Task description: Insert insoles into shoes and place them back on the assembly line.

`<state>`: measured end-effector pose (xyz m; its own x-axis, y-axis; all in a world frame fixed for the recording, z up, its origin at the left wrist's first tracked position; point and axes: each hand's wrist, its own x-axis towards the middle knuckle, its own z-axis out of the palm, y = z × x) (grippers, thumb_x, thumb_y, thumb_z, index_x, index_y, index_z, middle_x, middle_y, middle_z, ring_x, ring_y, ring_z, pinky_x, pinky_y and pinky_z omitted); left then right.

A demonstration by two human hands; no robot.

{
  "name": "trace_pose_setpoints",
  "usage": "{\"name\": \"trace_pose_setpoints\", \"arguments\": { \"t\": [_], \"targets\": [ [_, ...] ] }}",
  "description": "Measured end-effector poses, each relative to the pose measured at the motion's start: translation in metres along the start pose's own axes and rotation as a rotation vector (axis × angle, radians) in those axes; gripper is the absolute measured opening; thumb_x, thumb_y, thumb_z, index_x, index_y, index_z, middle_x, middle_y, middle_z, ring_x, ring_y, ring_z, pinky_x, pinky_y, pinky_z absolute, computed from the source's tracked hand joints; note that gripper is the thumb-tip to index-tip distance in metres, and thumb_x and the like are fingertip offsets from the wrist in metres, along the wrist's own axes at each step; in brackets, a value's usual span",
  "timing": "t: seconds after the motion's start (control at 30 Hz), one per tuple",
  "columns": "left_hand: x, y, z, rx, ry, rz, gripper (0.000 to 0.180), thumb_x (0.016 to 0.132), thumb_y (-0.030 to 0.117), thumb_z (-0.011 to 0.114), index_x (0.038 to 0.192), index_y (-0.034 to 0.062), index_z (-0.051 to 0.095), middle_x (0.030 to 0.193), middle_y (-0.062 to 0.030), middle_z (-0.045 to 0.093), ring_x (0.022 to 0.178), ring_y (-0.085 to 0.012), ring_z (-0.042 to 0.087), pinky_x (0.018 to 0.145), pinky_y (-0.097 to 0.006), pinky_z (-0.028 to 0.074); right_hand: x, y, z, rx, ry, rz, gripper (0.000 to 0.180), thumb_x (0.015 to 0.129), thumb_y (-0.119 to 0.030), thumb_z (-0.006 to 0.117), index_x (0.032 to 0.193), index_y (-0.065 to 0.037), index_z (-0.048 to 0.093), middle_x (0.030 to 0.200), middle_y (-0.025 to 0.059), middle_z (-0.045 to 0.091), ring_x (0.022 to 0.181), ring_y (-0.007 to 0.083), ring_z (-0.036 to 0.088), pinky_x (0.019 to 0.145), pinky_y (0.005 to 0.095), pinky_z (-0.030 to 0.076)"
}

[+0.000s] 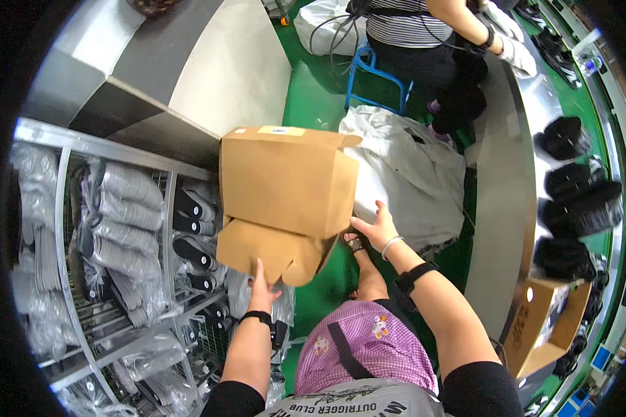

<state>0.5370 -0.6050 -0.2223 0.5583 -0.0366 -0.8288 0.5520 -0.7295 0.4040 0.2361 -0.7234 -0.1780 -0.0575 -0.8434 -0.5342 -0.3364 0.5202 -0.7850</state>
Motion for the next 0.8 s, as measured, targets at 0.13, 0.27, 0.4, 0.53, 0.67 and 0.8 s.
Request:
{"name": "trace_pose_setpoints", "arguments": {
  "t": [0.13,0.27,0.4,0.53,0.67,0.8],
  "targets": [
    [0.023,-0.004,0.008,-0.157,-0.247,-0.045,0.083,0.066,0.049,0.065,0.127,0.0166,0.019,0.126,-0.0078,0.034,0.111,-0.0313,0.036,0.083,-0.054,0.033,0.08,-0.016,0.03,0.079,0.004,-0.092,0.1,0.059,-0.037,0.074,0.127,0.009,0.016,0.129,0.0262,0.025,0.121,0.0335,0.026,0.098,0.0373,0.027],
    [0.015,0.002,0.013,-0.259,-0.228,-0.173,0.048,0.074,0.037,0.063,0.112,0.0142,0.045,0.104,-0.0038,0.053,0.092,-0.0227,0.052,0.075,-0.042,0.041,0.126,-0.026,0.05,0.169,-0.055,-0.034,0.112,0.052,-0.039,0.077,0.131,0.003,0.01,0.127,0.0233,0.024,0.121,0.0337,0.023,0.099,0.0376,0.024],
    [0.016,-0.001,-0.002,-0.291,-0.327,-0.084,0.049,0.076,0.044,0.057,0.116,0.0198,0.043,0.116,-0.0015,0.047,0.106,-0.0241,0.042,0.082,-0.051,0.028,0.153,-0.029,0.059,0.032,0.093,-0.109,0.102,0.05,-0.038,0.078,0.125,0.0,0.02,0.126,0.0231,0.022,0.12,0.0321,0.02,0.097,0.0375,0.027],
    [0.004,-0.002,-0.012,-0.423,-0.353,-0.122,0.037,0.082,0.032,0.054,0.111,0.0103,0.047,0.106,-0.0061,0.053,0.095,-0.0237,0.053,0.073,-0.041,0.045,0.159,-0.04,0.057,0.455,-0.16,-0.161,0.077,0.055,-0.033,0.075,0.114,-0.002,0.037,0.113,0.0189,0.04,0.106,0.0322,0.036,0.094,0.0395,0.029],
    [-0.028,0.0,-0.032,-0.509,-0.357,-0.01,0.032,0.085,0.019,0.05,0.113,0.0046,0.045,0.108,-0.0091,0.052,0.097,-0.0244,0.053,0.078,-0.04,0.047,0.121,-0.023,0.057,-0.177,-0.009,-0.22,0.073,0.054,-0.03,0.075,0.114,-0.004,0.041,0.115,0.0199,0.042,0.107,0.0369,0.036,0.091,0.042,0.033],
    [-0.048,0.003,-0.063,-0.488,-0.34,-0.024,0.037,0.086,0.015,0.047,0.12,0.0038,0.037,0.115,-0.0105,0.048,0.103,-0.0241,0.05,0.084,-0.04,0.044,0.105,-0.011,0.06,-0.26,0.013,-0.166,0.076,0.054,-0.033,0.075,0.116,-0.005,0.042,0.116,0.0186,0.042,0.107,0.037,0.036,0.09,0.0417,0.033]
  ]
}}
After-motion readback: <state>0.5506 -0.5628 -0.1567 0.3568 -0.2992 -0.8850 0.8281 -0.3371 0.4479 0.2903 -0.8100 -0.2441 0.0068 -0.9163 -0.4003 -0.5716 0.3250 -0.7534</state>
